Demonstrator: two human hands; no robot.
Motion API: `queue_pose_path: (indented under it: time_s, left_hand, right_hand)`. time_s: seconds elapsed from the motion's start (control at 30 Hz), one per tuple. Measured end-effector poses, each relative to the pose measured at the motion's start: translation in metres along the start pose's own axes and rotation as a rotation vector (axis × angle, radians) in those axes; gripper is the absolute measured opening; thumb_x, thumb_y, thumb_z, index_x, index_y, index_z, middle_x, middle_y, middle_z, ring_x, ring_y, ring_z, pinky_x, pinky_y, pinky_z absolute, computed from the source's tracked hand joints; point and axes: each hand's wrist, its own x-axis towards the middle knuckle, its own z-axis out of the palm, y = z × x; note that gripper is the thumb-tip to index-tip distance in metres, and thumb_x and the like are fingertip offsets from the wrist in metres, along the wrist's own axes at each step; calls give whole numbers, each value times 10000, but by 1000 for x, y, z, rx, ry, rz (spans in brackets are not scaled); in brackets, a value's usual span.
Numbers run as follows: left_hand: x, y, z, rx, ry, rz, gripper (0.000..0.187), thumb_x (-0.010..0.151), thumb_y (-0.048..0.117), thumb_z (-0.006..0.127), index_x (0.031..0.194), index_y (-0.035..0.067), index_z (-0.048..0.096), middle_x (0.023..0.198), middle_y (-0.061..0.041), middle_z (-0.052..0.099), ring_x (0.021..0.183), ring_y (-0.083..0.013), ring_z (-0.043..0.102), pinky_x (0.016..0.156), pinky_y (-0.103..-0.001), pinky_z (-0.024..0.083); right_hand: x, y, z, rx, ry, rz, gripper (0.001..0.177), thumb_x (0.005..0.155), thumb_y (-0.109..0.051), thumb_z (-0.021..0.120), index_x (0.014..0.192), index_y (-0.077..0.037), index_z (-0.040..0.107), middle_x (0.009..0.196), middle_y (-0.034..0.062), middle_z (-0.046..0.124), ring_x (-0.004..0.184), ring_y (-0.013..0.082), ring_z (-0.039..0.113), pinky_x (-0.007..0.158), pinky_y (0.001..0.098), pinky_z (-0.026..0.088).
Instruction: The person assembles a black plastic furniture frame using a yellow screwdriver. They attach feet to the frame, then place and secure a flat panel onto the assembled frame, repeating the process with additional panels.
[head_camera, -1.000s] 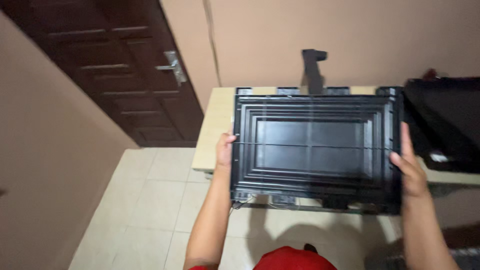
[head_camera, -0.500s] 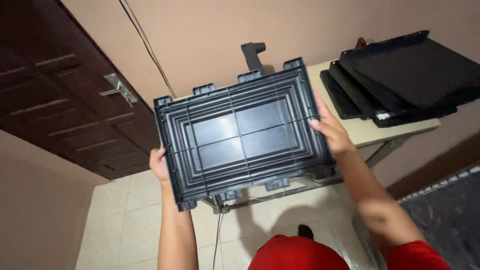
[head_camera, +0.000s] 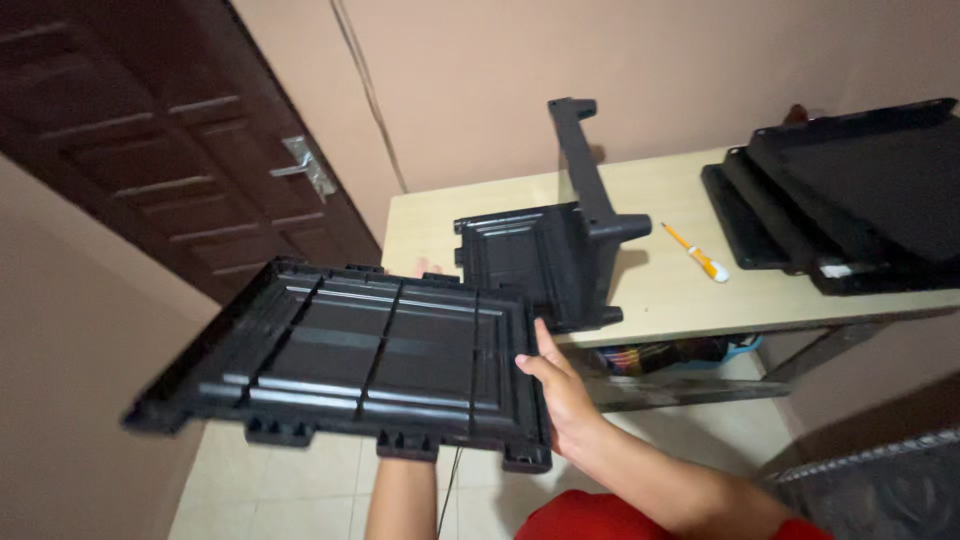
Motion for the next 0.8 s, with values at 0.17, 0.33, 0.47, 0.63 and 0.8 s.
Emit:
queue_pose_path:
  time_s: [0.17, 0.33, 0.47, 0.63, 0.8]
  left_hand:
    - [7, -11, -67, -6, 97, 26, 541, 1035, 464, 401, 1341, 46, 559, 1280, -148, 624, 1159, -306, 615, 1062, -472, 478]
    - [14, -8, -154, 2, 3, 190, 548, 1067, 512, 374, 1324, 63, 555, 1279, -134, 608, 1168, -296, 594, 1076, -472, 456]
    - [-2, 15, -171, 324, 772, 323, 650, 1009, 617, 445, 1342, 72, 568, 1306, -131, 624, 1195, -297, 602, 1036, -467, 481]
    - [-6, 52, -146, 524, 833, 238, 634, 963, 486, 609, 1344, -20, 593, 1273, -147, 687, 1140, -276, 671, 987, -434, 558]
    - [-2, 88, -123, 620, 912, 92, 586, 963, 430, 653, 1244, -84, 661, 1140, -189, 742, 978, -277, 733, 872, -413, 612]
  right_hand:
    - [20, 38, -1, 110, -55, 99, 657, 887, -75, 528, 1527, -195, 439, 1305, 134, 628, 1072, 282, 683, 893, 465, 581]
    - [40, 72, -15, 354, -220, 180, 307, 962, -64, 547, 1244, 57, 556, 1201, 202, 676, 1096, 294, 687, 983, 433, 589]
    - [48, 82, -26, 133, -278, 344, 364, 987, -182, 531, 1175, 120, 603, 1159, 274, 687, 1123, 351, 691, 1015, 419, 561]
    - [57, 70, -55, -37, -487, 464, 505, 984, -345, 425, 1201, 84, 580, 1256, 287, 693, 1121, 360, 681, 977, 449, 557]
    - [50, 33, -86, -435, -245, 185, 565, 1017, -387, 366, 1383, 10, 534, 1298, 247, 700, 1061, 308, 711, 941, 410, 580]
